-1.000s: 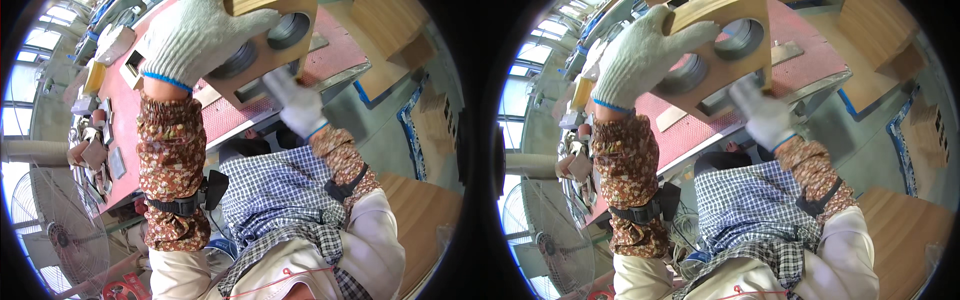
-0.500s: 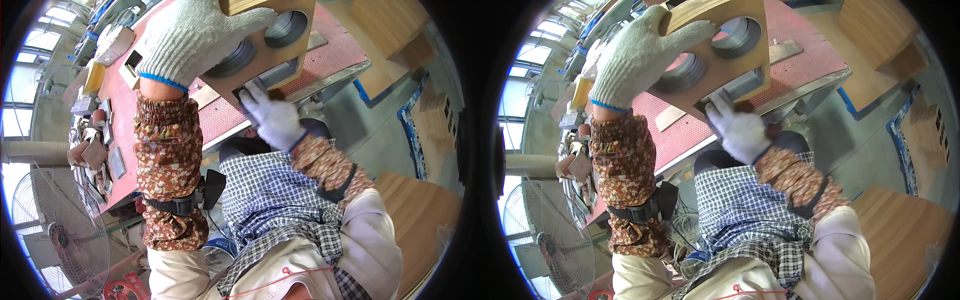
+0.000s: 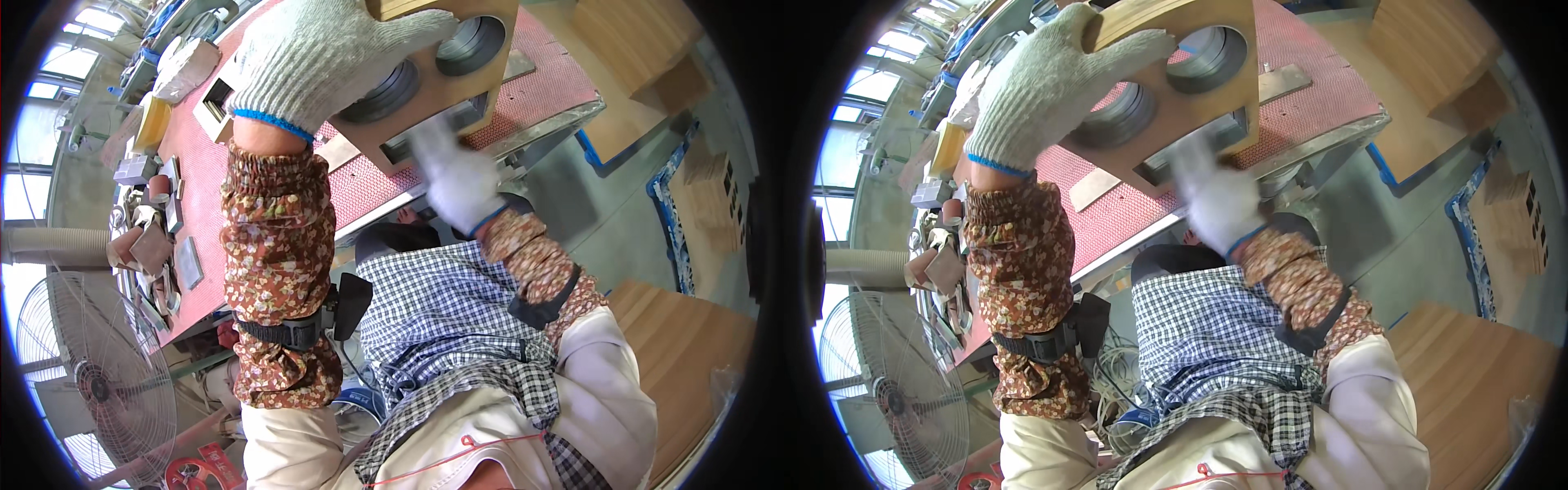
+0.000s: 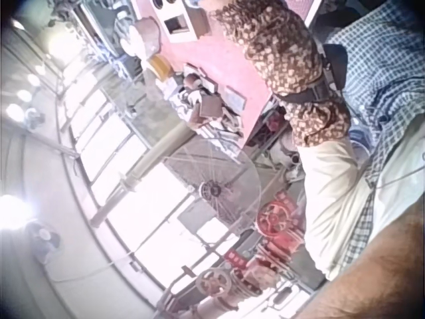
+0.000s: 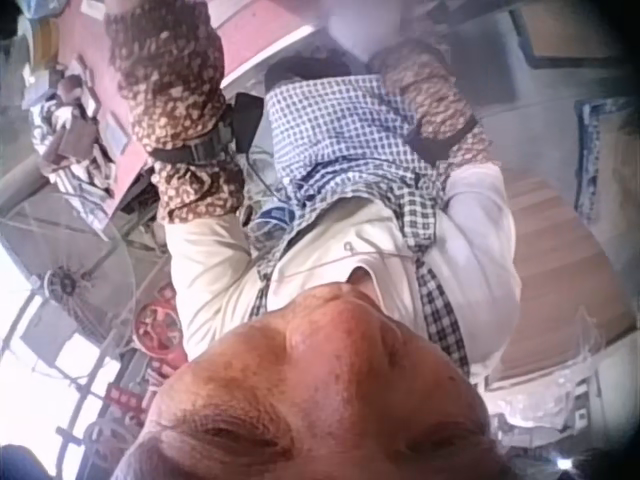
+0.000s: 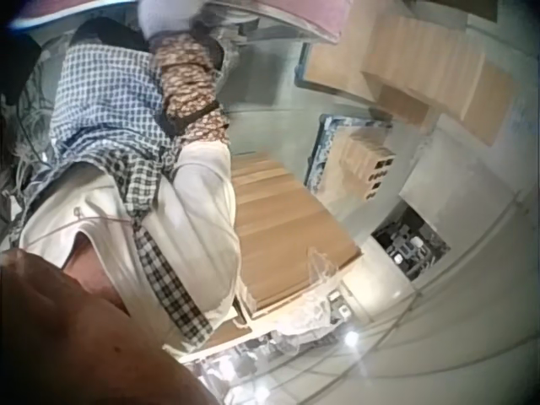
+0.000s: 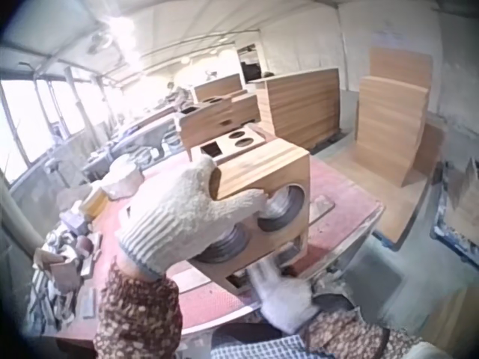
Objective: The person is manually sanding a small wooden box with a square sanding block in a woodworking environment.
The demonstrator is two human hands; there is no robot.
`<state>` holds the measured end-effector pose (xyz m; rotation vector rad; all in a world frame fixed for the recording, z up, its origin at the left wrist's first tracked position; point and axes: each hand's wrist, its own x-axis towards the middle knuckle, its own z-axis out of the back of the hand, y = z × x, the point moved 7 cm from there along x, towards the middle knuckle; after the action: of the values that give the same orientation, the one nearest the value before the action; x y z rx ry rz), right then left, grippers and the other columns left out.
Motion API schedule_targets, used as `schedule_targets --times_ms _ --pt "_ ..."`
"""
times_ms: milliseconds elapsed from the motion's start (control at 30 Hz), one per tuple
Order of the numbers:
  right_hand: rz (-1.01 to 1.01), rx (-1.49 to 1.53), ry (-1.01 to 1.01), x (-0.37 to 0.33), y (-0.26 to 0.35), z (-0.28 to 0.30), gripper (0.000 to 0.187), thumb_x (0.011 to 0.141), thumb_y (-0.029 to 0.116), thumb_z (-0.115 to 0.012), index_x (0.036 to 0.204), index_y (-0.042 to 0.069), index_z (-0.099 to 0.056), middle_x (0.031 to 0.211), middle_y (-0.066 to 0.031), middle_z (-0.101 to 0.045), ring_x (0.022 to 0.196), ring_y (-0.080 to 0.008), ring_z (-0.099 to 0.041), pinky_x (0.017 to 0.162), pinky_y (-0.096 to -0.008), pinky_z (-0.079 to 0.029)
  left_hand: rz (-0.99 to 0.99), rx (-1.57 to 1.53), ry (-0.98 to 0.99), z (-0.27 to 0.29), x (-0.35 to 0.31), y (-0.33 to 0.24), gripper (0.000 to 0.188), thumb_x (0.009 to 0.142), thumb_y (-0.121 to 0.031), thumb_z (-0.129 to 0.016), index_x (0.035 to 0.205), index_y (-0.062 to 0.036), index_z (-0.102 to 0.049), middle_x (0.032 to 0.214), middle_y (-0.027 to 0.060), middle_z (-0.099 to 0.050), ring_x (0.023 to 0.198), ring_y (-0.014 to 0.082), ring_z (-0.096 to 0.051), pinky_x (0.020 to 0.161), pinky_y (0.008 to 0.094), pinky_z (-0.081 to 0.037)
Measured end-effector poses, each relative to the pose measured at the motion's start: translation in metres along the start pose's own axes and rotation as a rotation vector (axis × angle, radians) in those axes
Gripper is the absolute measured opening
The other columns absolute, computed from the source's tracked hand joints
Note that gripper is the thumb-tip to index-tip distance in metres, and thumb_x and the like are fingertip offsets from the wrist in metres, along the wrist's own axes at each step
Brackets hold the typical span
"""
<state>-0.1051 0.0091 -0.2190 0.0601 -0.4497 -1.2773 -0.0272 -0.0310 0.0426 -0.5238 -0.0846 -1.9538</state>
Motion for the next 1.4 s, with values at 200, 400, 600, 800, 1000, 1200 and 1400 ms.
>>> schedule_targets --times_ms 200,400,600,800,1000,1200,1400 --pt "0.013 0.273 -0.108 0.018 -0.069 -0.02 0.066 0.085 0.013 -0.062 0.15 0.014 -0.051 0.164 -0.0148 -0.045 0.084 -0.0242 -0.077 0.066 -0.0426 -0.061 -0.116 -0.318 0.111 -0.019 0.01 0.02 0.07 0.084 -0.058 -0.076 0.105 0.008 -0.071 0.091 0.0245 -0.074 0.085 0.0355 -0.076 0.075 0.0409 -0.059" --pt "0.11 -0.103 0.079 0.008 0.018 0.012 0.055 0.087 0.019 -0.065 0.141 0.012 -0.057 0.137 -0.0117 -0.065 0.08 -0.0275 -0.075 0.063 -0.0448 -0.059 -0.11 -0.188 0.028 -0.007 0.004 0.023 0.066 0.084 -0.056 -0.076 0.102 0.0073 -0.072 0.087 0.0226 -0.074 0.081 0.0329 -0.075 0.073 0.0408 -0.058" --pt "0.164 -0.033 0.002 0.028 0.041 0.019 0.028 0.087 0.014 -0.061 0.113 0.007 -0.069 0.095 -0.0143 -0.074 0.077 -0.0328 -0.074 0.068 -0.0487 -0.058 -0.002 -0.007 0.071 0.004 -0.005 -0.005 0.063 0.085 -0.054 -0.076 0.106 0.0052 -0.072 0.087 0.0205 -0.075 0.081 0.0307 -0.075 0.073 0.0399 -0.058" --pt "0.087 -0.093 0.167 0.048 0.003 0.009 0.018 0.086 0.015 -0.062 0.094 0.012 -0.078 0.083 -0.0138 -0.074 0.081 -0.0337 -0.076 0.072 -0.0506 -0.059 -0.039 -0.122 0.033 0.002 0.003 0.008 0.063 0.087 -0.054 -0.076 0.109 0.0045 -0.072 0.088 0.02 -0.075 0.081 0.0293 -0.075 0.073 0.0392 -0.058" --pt "0.205 0.068 0.194 0.057 0.001 0.032 0.033 0.088 0.017 -0.064 0.12 0.011 -0.073 0.108 -0.0174 -0.076 0.081 -0.0356 -0.077 0.072 -0.0517 -0.06 -0.352 -1.119 0.57 -0.004 0.009 0.028 0.063 0.087 -0.054 -0.076 0.109 0.0048 -0.072 0.089 0.0197 -0.075 0.081 0.0285 -0.075 0.073 0.0386 -0.058" --pt "0.208 -0.107 0.061 0.032 0.024 0.016 0.054 0.088 0.012 -0.062 0.142 0.015 -0.057 0.117 -0.0158 -0.071 0.077 -0.0323 -0.074 0.062 -0.0455 -0.059 0.04 -0.053 0.022 0.003 -0.009 -0.006 0.064 0.087 -0.055 -0.075 0.109 0.0052 -0.072 0.089 0.0188 -0.075 0.08 0.0276 -0.075 0.074 0.0383 -0.058" --pt "0.137 -0.179 0.162 0.011 0.016 0.0 0.055 0.094 0.018 -0.056 0.147 0.005 -0.051 0.147 -0.0209 -0.059 0.083 -0.0321 -0.077 0.061 -0.0472 -0.06 0.021 -0.03 0.076 0.008 -0.009 -0.012 0.063 0.087 -0.054 -0.075 0.11 0.005 -0.071 0.091 0.0192 -0.075 0.082 0.0268 -0.075 0.075 0.0395 -0.058"
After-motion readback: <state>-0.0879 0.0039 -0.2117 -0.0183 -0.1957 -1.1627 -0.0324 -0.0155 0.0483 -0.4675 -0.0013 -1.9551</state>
